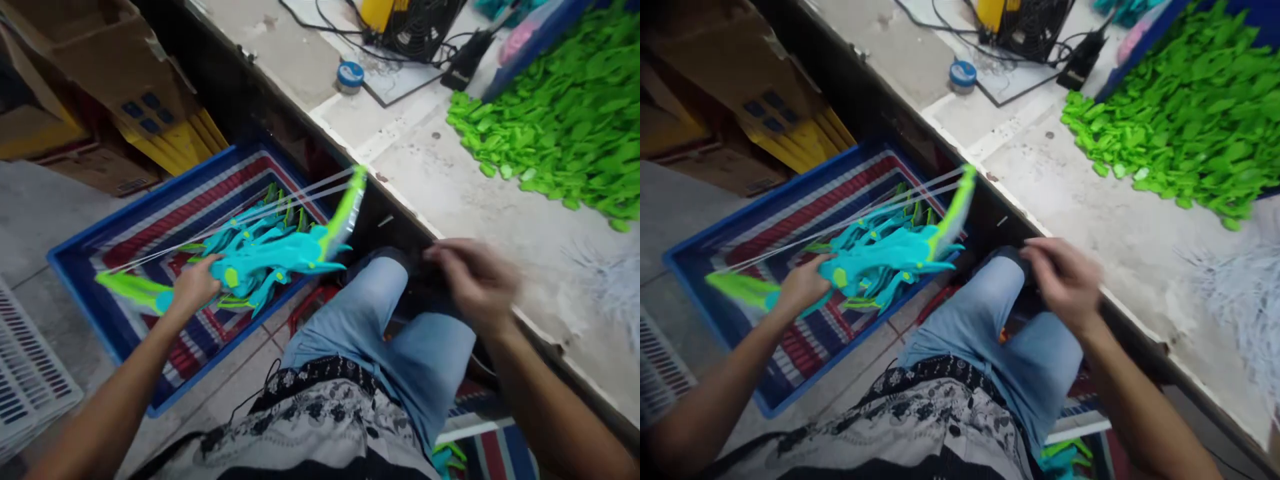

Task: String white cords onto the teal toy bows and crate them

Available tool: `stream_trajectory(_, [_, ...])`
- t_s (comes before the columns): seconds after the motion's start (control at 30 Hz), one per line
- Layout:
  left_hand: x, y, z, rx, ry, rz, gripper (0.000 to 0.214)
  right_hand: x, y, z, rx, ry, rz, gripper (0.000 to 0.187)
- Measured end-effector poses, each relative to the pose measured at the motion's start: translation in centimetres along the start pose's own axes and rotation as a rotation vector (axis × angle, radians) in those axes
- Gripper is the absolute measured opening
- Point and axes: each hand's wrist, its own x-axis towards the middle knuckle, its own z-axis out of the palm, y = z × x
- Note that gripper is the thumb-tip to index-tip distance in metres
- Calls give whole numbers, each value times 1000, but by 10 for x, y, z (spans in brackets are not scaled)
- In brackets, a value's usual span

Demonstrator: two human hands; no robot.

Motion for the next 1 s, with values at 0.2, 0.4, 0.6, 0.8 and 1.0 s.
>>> stream_trajectory(0.2, [104, -89, 66, -134, -61, -354, 57, 83, 76, 232, -258, -683, -20, 33])
stream_trajectory(0.4, [207, -116, 116, -130, -185, -422, 61, 153, 130, 384, -640, -764, 44, 75])
stream_trajectory(0.6, [276, -129, 168, -75, -263, -379, 58, 149, 162, 418, -844, -601, -108, 64])
stream_trajectory(0.8, [305, -127, 204, -126, -346, -303, 59, 148, 164, 417, -811, -604, -117, 64])
stream_trajectory(1.0, [306, -135, 206, -154, -333, -227, 54, 149, 160, 416, -819, -624, -112, 70])
